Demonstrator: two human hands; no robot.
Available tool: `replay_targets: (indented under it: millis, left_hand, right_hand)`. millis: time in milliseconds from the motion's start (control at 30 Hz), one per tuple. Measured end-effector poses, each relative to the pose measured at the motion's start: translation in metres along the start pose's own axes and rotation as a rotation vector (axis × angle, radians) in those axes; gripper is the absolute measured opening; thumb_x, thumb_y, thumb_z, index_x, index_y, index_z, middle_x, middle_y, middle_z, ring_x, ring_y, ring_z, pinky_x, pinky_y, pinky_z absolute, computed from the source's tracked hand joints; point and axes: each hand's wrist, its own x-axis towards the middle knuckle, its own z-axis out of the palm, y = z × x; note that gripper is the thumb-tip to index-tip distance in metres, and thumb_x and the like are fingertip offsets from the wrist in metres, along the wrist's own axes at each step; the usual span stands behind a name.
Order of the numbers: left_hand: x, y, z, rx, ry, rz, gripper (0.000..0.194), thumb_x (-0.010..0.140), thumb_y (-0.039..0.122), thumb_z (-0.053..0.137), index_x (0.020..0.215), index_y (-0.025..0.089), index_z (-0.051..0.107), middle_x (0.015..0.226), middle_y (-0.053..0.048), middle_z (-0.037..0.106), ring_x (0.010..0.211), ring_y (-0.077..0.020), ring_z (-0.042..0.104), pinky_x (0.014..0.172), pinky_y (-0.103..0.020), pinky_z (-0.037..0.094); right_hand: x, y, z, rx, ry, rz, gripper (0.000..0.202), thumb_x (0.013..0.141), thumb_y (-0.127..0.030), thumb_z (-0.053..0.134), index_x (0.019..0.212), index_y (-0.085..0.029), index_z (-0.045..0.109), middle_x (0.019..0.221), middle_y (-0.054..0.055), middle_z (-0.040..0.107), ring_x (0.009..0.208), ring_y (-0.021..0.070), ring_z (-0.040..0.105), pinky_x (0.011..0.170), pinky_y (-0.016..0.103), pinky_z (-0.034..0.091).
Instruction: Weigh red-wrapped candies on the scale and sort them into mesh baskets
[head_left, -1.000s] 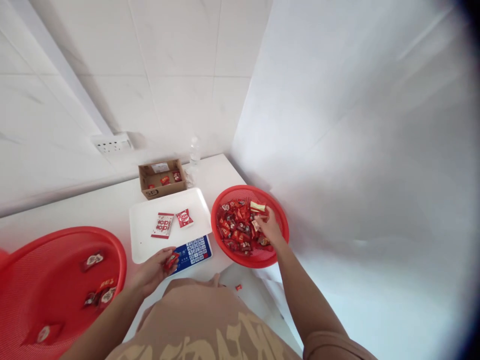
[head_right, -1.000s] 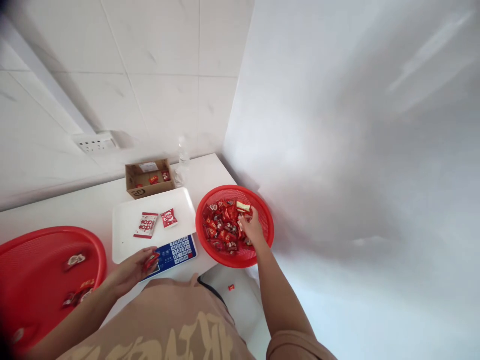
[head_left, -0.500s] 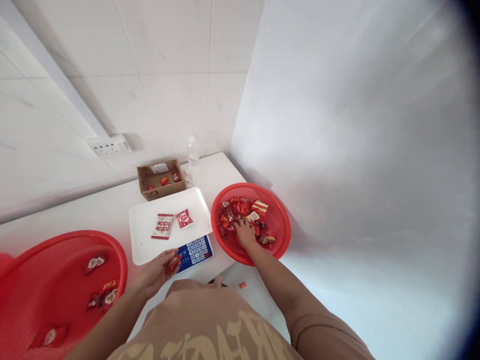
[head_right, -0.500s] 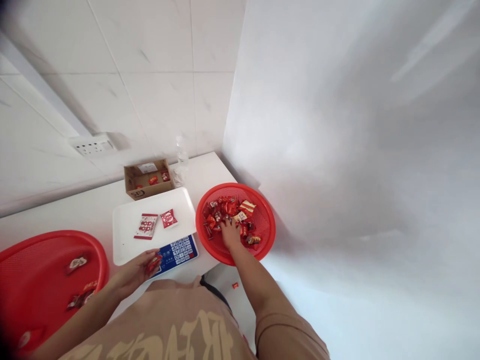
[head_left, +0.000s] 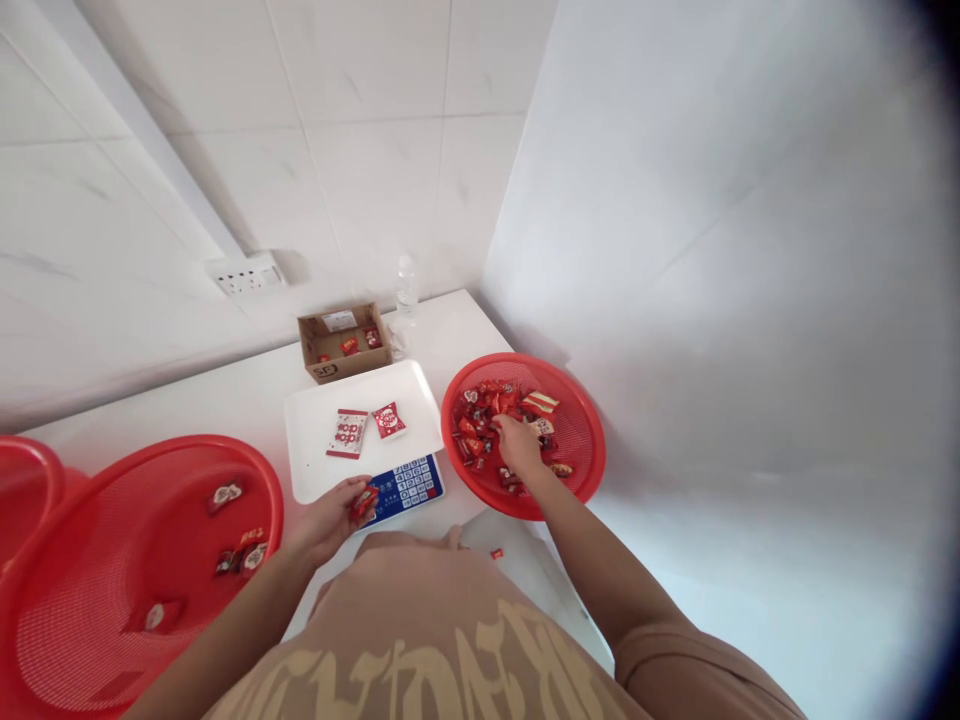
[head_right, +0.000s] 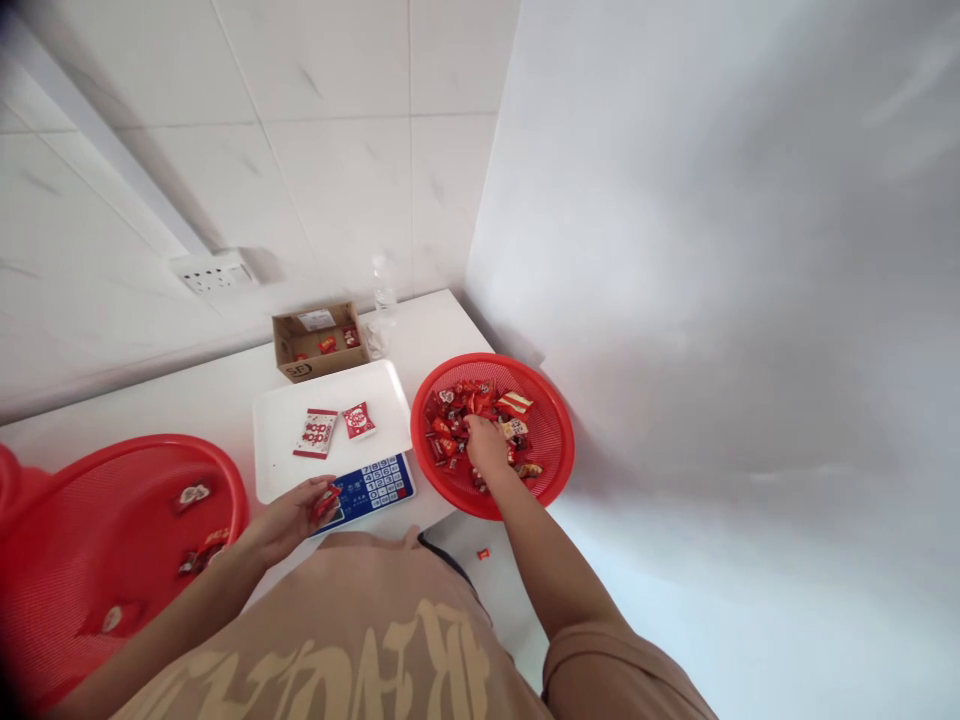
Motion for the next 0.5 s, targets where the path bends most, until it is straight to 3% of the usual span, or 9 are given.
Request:
replay_targets:
  millis: [133,233,333,433,500]
  left_hand:
    - [-0.001,0.003,0.0,0.008,0.003,-0.005,0.009,0.085,0.01,0.052,0.091,0.015,0.057,0.069,-0.003,0.063,0.057,-0.0104,0.062,0.056,-0.021,0.053]
    - [-0.001,0.003,0.0,0.0,0.004,-0.009,0.01,0.086,0.01,0.05,0.092,0.015,0.057,0.07,-0.003,0.064,0.057,-0.0106,0.062,0.056,-0.021,0.053]
    - [0.001,0.0,-0.002,0.003,-0.001,-0.002,0.01,0.086,0.009,0.049,0.09,0.015,0.056,0.068,-0.002,0.063,0.057,-0.0099,0.062,0.055,-0.021,0.053]
    - [0.004,-0.002,-0.002,0.014,-0.006,-0.007,0.009,0.086,0.009,0.05,0.089,0.015,0.056,0.067,-0.001,0.062,0.055,-0.0092,0.061,0.055,-0.021,0.053]
    - [0.005,-0.002,-0.003,0.017,-0.009,-0.014,0.008,0.086,0.01,0.05,0.09,0.016,0.056,0.068,-0.001,0.063,0.055,-0.0093,0.061,0.055,-0.021,0.053]
  right_hand:
    - [-0.003,-0.007,0.014,-0.008,-0.282,0.024,0.042,0.084,-0.018,0.046,0.126,-0.02,0.048,0.125,0.012,0.056,0.106,0.0217,0.057,0.086,0.028,0.039]
    - [-0.007,-0.009,0.029,-0.045,-0.401,0.067,0.064,0.074,-0.024,0.062,0.134,-0.019,0.041,0.141,0.019,0.038,0.105,0.0275,0.058,0.084,0.032,0.041]
    - [-0.008,-0.009,0.043,0.018,-0.319,0.147,0.066,0.073,-0.023,0.062,0.135,-0.019,0.041,0.145,0.022,0.031,0.105,0.0311,0.059,0.084,0.035,0.042]
    - [-0.003,-0.004,0.048,0.241,-0.193,0.193,0.045,0.074,-0.019,0.059,0.118,-0.017,0.056,0.123,0.017,0.058,0.102,0.0299,0.059,0.086,0.035,0.04]
    - [0.001,0.003,0.046,0.349,-0.146,0.203,0.035,0.071,-0.019,0.062,0.106,-0.016,0.062,0.102,0.012,0.067,0.098,0.0284,0.061,0.085,0.035,0.041]
